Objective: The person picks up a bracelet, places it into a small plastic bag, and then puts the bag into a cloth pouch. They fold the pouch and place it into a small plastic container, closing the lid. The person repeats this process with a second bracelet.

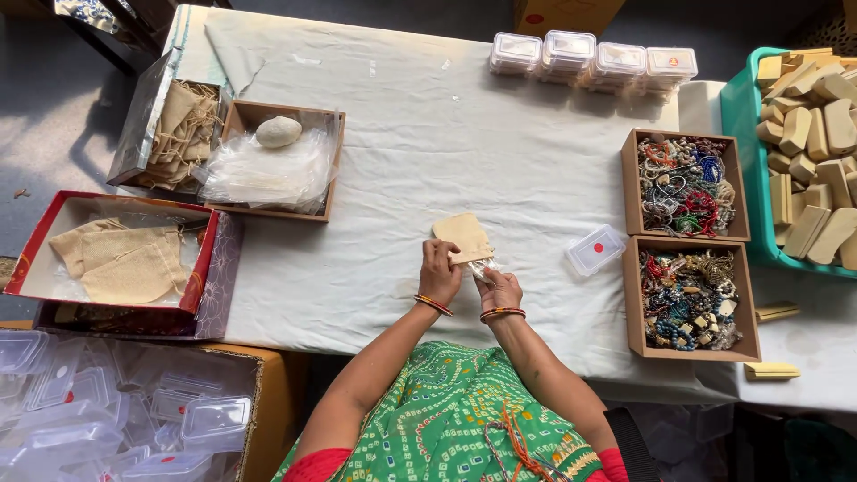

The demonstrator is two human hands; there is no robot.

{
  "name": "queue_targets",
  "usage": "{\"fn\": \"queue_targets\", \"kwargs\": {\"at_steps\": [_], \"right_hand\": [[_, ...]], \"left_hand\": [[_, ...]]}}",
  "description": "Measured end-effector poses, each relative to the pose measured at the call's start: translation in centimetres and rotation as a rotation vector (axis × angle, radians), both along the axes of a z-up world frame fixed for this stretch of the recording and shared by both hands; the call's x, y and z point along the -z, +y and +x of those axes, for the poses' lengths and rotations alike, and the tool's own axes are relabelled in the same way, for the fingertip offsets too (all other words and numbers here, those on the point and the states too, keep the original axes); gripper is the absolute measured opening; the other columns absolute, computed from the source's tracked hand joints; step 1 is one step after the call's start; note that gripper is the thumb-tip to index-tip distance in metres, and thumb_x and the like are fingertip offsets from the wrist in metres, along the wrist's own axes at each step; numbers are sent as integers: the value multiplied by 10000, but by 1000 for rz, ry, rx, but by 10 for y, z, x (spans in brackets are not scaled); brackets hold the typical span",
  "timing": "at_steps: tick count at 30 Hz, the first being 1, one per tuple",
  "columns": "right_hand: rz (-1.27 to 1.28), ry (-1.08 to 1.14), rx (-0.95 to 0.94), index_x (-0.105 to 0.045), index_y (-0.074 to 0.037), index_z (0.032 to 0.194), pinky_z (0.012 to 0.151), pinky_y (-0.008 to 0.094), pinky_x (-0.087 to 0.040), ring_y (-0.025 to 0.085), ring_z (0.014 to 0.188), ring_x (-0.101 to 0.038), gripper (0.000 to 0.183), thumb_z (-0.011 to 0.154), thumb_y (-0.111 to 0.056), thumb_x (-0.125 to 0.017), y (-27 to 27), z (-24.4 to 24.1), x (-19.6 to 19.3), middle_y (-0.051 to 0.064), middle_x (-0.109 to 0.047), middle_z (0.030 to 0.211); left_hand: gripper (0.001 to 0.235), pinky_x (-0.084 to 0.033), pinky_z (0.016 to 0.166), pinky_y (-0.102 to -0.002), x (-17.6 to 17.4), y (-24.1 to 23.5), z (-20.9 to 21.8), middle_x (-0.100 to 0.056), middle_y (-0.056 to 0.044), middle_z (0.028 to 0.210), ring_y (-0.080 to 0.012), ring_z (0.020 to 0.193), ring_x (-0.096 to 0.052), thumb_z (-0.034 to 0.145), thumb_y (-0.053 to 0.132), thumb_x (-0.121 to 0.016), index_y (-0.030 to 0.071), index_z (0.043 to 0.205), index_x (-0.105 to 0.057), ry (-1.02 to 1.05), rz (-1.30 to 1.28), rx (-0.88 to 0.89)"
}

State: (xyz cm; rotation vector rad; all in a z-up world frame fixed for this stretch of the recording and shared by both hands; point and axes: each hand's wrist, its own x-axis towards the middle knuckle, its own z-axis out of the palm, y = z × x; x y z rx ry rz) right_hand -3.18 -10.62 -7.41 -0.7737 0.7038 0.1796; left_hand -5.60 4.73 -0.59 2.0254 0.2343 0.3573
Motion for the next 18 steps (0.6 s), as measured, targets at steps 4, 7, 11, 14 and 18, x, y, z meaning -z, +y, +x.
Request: {"fn": "queue_targets", "kwargs": {"at_steps": [4,7,11,14,18], "right_hand": [[-19,-18,115,-443,-63,868,853,447,-663,284,888,-707,315,829,99,-709,19,0,38,166,-637,981],[-88,-21,131,-458,-60,891,811,420,-660,259,847,-697,323,812,97,-728,21,-4,70,146,-627,973],[-392,132,-223,-470,-71,936,666,361,-584,214,734,-633,407,798,30,-840,17,-10,53,110,-606,911],[-462,159,-258,-426,-90,960,598,360,-595,215,685,-633,504,738,38,-860,20,-2,52,86,-589,881],[-581,-38,-220,-412,-89,1046,603,373,-634,213,718,-659,548,691,12,-817,28,10,46,113,-584,930]], "left_hand": [[365,-601,741,-348,16,-6,3,-494,-58,1044,-239,781,-670,680,5,-728,98,995,-567,251,-219,-210],[359,-561,746,-379,46,-6,-2,-577,-73,961,-260,780,-661,656,36,-786,94,960,-604,327,-75,-227],[267,-574,748,-377,62,4,-8,-619,-60,945,-249,806,-689,690,18,-740,94,922,-631,268,-46,-157],[236,-561,748,-399,50,3,-13,-636,-71,946,-278,834,-689,720,-4,-704,87,925,-631,214,-24,-75],[230,-525,746,-435,50,-6,-12,-609,-118,938,-339,879,-640,725,-20,-711,72,913,-613,63,66,37]]}}
